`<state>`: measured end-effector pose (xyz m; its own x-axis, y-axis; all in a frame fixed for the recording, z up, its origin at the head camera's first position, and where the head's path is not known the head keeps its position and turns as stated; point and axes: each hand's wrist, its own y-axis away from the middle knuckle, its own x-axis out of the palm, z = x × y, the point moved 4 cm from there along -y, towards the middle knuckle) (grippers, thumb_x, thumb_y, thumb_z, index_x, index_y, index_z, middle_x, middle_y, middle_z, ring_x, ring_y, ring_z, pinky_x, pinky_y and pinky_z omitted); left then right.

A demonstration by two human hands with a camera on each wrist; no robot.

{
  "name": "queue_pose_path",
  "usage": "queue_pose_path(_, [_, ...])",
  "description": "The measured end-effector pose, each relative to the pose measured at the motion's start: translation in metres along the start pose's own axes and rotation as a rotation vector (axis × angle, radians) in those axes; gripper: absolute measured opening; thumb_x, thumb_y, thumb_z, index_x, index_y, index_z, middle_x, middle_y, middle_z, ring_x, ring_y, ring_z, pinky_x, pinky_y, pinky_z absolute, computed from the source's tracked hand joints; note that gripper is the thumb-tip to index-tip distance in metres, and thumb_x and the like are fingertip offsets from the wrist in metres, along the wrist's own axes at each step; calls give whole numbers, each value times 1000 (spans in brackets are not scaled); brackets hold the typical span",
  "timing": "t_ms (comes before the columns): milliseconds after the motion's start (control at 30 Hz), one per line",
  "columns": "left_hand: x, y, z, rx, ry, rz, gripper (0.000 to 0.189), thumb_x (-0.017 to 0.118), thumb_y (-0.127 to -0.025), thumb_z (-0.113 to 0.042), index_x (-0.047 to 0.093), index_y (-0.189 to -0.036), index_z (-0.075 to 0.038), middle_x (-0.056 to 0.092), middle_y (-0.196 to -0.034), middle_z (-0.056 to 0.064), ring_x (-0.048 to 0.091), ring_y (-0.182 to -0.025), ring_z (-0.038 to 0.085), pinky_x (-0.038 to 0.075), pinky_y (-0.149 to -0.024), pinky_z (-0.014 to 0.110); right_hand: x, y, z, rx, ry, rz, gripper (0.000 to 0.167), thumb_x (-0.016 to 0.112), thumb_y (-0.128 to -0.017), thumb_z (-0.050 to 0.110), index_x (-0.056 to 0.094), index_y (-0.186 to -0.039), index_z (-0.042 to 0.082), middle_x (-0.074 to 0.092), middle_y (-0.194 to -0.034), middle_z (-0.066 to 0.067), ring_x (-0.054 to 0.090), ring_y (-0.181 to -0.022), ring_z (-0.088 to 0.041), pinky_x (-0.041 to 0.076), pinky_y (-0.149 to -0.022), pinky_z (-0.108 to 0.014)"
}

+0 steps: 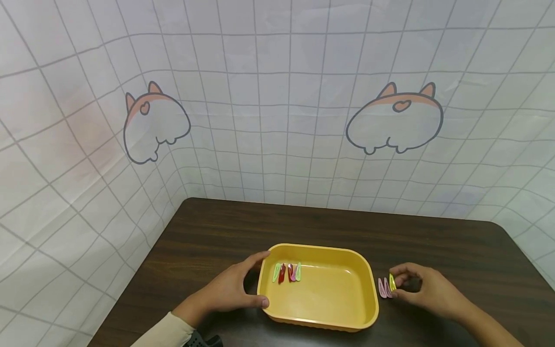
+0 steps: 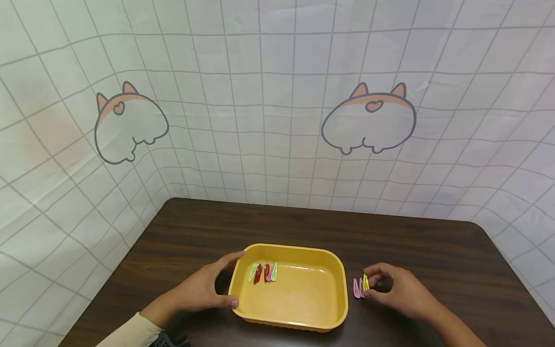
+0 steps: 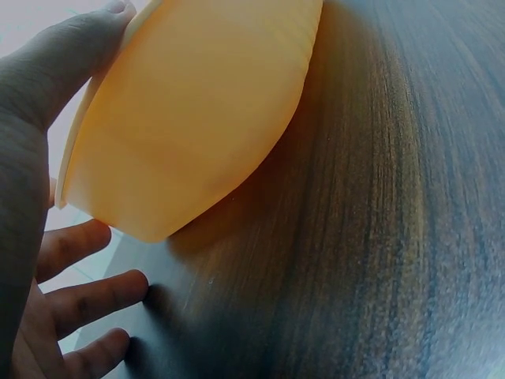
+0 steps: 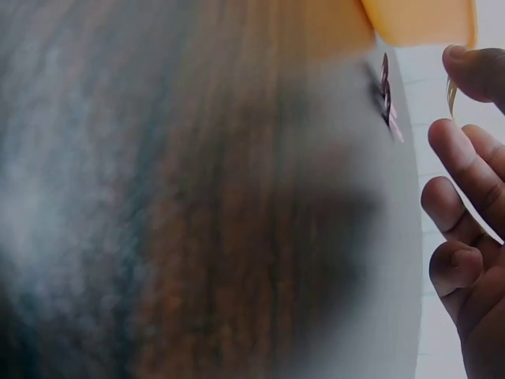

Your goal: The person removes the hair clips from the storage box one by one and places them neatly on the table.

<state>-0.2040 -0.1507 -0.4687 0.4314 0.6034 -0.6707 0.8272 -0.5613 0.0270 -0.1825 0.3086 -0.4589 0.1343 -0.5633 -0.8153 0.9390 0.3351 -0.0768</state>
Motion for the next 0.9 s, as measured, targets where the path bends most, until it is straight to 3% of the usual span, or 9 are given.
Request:
queue_pose_path(167, [0, 1, 0, -1, 2, 0, 102, 84, -80, -55, 27, -162, -34, 58, -141, -5, 51, -133, 18, 35, -110, 59, 1, 0, -5, 32, 10, 2, 47, 85, -83, 46, 70, -117, 18, 65, -91, 19, 61, -88, -4, 52, -80, -33])
queue_pose_path(600, [-1, 0, 0, -17, -18, -4, 101, 84, -80, -55, 28, -161, -34, 59, -139, -6, 51, -134, 20, 34, -111, 61, 2, 0, -14, 76, 42, 14, 46, 85, -81, 51, 71, -115, 23, 64, -93, 17, 59, -89, -3, 50, -79, -32])
queue_pose_path(900, [0, 1, -1, -22, -20, -1, 101, 84, -79, -56, 28, -161, -36, 60, -137, -6, 52, -132, 21, 34, -110, 62, 1, 2, -16, 15, 88, -15, 45, 85, -79, 53, 72, -113, 27, 65, -111, 14, 61, -101, -13, 53, -86, -40])
